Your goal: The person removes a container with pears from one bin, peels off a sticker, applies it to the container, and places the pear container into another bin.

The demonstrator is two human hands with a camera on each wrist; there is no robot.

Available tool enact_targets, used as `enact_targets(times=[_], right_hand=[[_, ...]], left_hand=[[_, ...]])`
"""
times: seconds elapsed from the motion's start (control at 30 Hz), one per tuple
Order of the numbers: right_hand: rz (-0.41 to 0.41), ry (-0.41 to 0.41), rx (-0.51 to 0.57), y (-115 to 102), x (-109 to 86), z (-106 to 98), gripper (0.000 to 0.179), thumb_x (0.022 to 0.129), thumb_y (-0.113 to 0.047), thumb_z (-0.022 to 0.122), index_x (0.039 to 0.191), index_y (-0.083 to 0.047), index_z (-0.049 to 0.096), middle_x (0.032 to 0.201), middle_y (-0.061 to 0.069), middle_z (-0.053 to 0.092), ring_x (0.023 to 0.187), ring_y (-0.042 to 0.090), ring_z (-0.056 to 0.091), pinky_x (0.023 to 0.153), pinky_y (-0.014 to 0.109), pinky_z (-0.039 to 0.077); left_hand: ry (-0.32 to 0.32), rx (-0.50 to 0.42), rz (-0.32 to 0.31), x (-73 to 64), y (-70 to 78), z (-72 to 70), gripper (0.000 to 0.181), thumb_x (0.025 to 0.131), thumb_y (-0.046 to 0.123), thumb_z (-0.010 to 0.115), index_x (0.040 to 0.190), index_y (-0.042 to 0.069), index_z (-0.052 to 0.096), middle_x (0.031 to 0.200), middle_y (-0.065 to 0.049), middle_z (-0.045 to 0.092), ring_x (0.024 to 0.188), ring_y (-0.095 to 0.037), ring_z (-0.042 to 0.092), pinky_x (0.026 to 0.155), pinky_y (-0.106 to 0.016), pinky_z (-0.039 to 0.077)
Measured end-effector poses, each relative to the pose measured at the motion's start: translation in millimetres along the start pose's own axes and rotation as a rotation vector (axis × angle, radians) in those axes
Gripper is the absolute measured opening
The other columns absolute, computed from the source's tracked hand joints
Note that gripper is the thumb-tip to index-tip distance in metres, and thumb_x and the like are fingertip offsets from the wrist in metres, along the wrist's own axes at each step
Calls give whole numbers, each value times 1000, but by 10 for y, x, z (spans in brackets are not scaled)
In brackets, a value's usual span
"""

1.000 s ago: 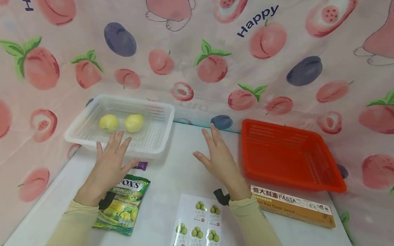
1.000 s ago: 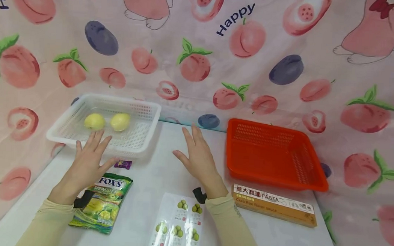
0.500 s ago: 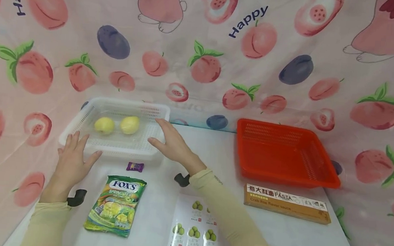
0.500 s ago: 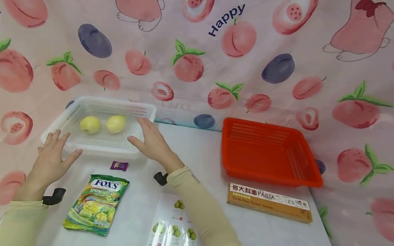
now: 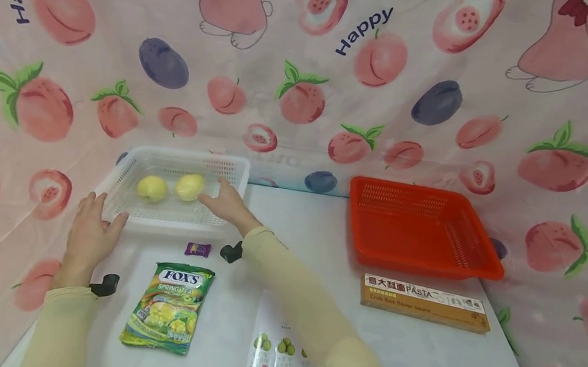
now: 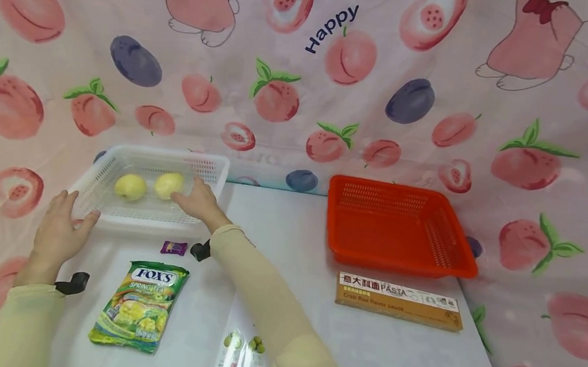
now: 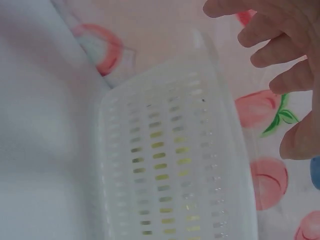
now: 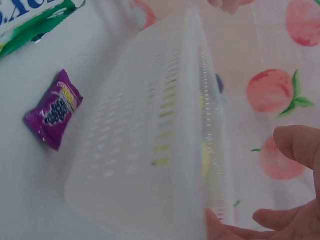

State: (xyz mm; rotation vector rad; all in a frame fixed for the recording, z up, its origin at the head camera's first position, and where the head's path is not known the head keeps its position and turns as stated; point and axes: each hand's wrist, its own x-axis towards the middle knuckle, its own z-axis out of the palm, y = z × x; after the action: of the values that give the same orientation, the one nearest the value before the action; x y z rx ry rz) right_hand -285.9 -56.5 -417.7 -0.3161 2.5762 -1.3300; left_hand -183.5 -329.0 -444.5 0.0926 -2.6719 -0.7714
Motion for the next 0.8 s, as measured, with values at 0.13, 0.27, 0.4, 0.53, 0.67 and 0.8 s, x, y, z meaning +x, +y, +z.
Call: enact_targets(times=[0.13,0.27,0.4,0.53,0.67,0.8], right_hand=[[142,-10,146,-46,140,158,84,91,-45,64,156,-14,21,156,6,30,140,25,30,108,42,32],[235,-17,225,-70,255,277,87,90,-45,66,157,-18,18,157,5,28,139,27,33,107,45,33],[289,-39,258,-56,315,315,92,89,-47,66,158,-17,13,157,7,27,126,31,48,103,44,38],[335,-53,269,-42,338,307,97,90,-48,65,158,-13,5,158,9,26,116,33,55,101,43,41],[329,-45,353,-51,330,342,97,91,-42,66,157,-12,2,158,11,22,124,33,50,100,43,42],[330,-37,450,-74,309,422,100,90,-36,68,157,-12,-2,158,13,22,129,31,45,98,44,44]], left_hand=[[20,13,-68,38,-86,22,68,99,31,49,144,-14,25,149,-39,16,139,-52,13,109,-63,13],[44,18,-153,48,-146,52,69,99,30,48,143,-16,23,147,-41,16,135,-56,17,108,-63,14],[65,-27,-176,84,-156,92,72,99,27,49,147,-14,15,146,-39,20,132,-55,23,109,-61,16],[84,-91,-160,132,-145,162,77,98,25,51,150,-9,7,148,-36,17,134,-52,21,111,-58,13],[69,-119,-202,142,-149,199,82,98,29,50,151,-7,-1,154,-32,4,138,-52,13,111,-59,11],[46,-158,-272,121,-173,202,84,99,33,49,151,-6,-3,156,-29,-3,136,-55,16,109,-62,14]])
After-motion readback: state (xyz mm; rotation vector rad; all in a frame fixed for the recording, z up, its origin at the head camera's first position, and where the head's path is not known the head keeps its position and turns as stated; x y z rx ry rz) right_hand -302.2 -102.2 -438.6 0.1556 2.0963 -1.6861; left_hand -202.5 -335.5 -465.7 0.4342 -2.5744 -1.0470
